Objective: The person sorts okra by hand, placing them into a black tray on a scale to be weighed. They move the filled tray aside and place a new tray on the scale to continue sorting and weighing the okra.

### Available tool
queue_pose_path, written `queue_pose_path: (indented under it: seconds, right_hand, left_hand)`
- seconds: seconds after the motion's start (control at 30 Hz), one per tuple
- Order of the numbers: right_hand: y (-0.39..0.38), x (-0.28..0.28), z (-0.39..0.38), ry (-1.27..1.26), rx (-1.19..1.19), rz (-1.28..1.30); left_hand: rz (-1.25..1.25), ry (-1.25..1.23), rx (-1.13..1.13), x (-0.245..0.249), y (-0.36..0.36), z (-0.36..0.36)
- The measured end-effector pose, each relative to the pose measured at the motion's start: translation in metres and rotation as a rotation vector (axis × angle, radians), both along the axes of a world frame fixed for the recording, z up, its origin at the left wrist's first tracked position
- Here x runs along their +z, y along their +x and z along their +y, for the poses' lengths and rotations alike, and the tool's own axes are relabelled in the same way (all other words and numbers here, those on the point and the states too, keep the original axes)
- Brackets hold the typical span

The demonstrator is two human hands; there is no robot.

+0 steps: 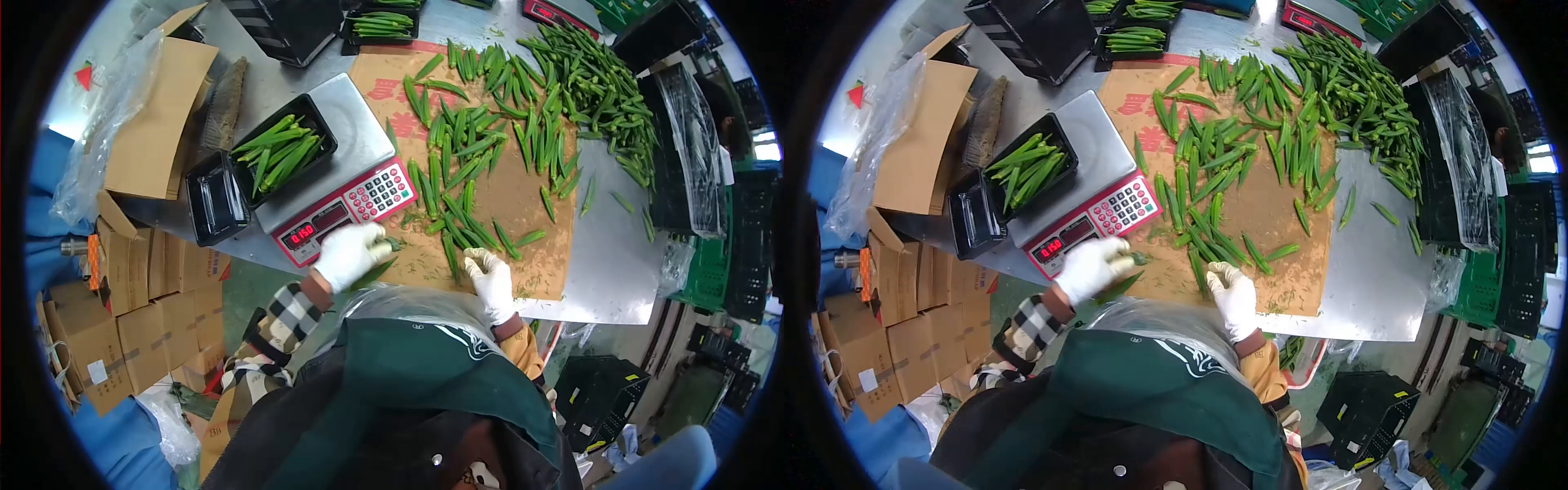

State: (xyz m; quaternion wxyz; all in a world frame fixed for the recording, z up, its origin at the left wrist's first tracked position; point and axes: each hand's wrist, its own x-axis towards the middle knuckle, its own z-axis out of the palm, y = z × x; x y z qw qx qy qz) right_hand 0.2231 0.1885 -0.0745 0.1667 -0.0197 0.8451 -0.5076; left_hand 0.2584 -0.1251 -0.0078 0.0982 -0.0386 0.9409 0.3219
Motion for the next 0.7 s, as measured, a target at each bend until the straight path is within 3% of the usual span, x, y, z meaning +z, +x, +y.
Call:
queue_pose_path:
  seconds: [0.03,0.13,0.27,0.37,0.4,0.53,0.63,0.7]
  right_hand:
    - [-0.003,0.005,0.002,0.034,-0.025,0.004]
    - [-0.013,0.019,0.006,0.136,-0.078,0.048]
    - [-0.038,0.011,-0.003,0.278,-0.029,0.301]
    - [-0.069,0.002,-0.021,0.379,0.019,0.538]
    - [-0.079,-0.003,-0.027,0.44,0.038,0.529]
    - [-0.104,-0.022,-0.043,0.65,0.124,0.364]
    - [-0.109,-0.024,-0.043,0.648,0.121,0.212]
    - [-0.109,-0.026,-0.036,0.53,0.079,0.115]
  left_hand:
    - [-0.126,-0.087,-0.076,-0.014,0.008,0.01]
    - [-0.113,-0.229,-0.192,-0.038,0.032,0.029]
    - [-0.141,-0.193,-0.155,-0.041,0.029,0.024]
    - [-0.104,0.289,0.069,-0.039,0.027,0.023]
    - [-0.287,0.516,0.158,-0.044,0.022,0.021]
    - [-0.535,1.367,0.398,-0.011,-0.003,0.02]
    - [-0.534,1.744,0.457,0.006,-0.009,0.024]
    - [-0.549,1.774,0.494,0.009,-0.01,0.027]
